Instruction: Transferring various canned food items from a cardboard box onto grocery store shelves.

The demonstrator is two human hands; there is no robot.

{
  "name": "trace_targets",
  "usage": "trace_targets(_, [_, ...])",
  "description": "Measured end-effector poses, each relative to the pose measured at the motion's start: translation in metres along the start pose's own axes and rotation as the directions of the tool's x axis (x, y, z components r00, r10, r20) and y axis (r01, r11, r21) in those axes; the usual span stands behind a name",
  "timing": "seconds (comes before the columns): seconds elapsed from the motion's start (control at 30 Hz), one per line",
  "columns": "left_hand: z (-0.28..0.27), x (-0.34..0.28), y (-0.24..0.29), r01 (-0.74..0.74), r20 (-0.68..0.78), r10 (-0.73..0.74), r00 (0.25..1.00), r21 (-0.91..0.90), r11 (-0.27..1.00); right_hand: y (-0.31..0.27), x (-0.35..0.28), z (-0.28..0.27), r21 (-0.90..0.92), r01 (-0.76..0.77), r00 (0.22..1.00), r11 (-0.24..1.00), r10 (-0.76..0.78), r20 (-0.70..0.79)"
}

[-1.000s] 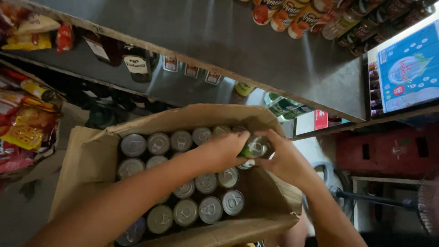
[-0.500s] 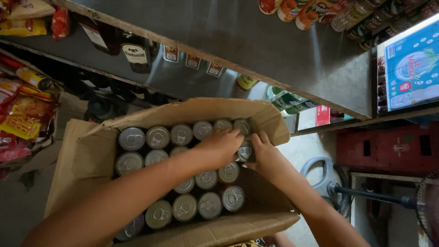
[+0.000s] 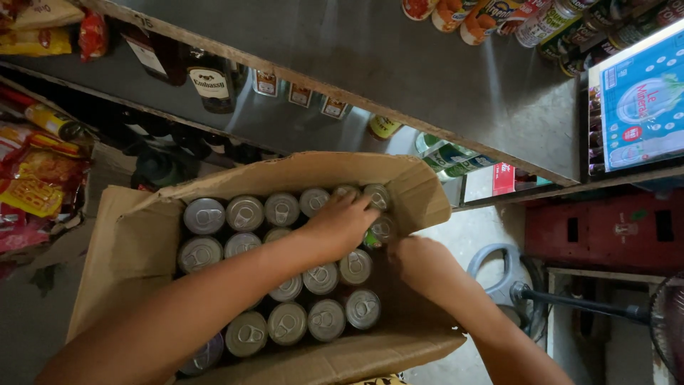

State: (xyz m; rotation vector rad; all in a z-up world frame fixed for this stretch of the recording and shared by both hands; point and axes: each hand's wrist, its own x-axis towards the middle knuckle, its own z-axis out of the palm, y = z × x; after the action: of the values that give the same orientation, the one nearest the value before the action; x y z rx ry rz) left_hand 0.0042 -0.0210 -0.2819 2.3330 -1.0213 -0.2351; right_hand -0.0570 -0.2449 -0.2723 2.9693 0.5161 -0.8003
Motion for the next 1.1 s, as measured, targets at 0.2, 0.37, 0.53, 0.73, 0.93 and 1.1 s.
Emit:
trace_targets(0.2, [0.012,-0.001,-0.009,-0.05,-0.072,0.054,0.996,0.068,0.996,-0.014,-0.003,-0.013,-0.157,0.097,0.99,0.983,-0.08,0.114])
trace_targets(0.37, [0.008,0.0,-0.005,-0.003,0.012,0.002,1.0,0.095,0.995,0.002,-0.002,0.01,-0.007,0.242,0.957,0.97,-0.24,-0.165])
trace_targets(0.53, [0.001,0.003,-0.006,-0.002,0.092,-0.007,0.996,0.089,0.996,0.001,-0.001,0.017,-0.091,0.224,0.969,0.97,-0.232,-0.087])
trace_targets(0.73, [-0.002,0.002,-0.005,0.006,0.185,-0.019,0.983,0.068,0.998,-0.003,-0.006,0.014,-0.135,0.211,0.974,0.968,-0.22,-0.052])
trace_targets(0.93, [0.012,0.0,0.004,-0.138,0.026,0.138,0.99,0.01,0.99,0.005,-0.004,0.03,-0.188,0.322,0.905,0.928,-0.36,-0.227])
trace_targets(1.1, [0.007,0.003,0.0,-0.207,0.066,0.199,0.978,0.154,0.966,-0.004,-0.002,0.025,-0.329,0.235,0.971,0.915,-0.205,0.123])
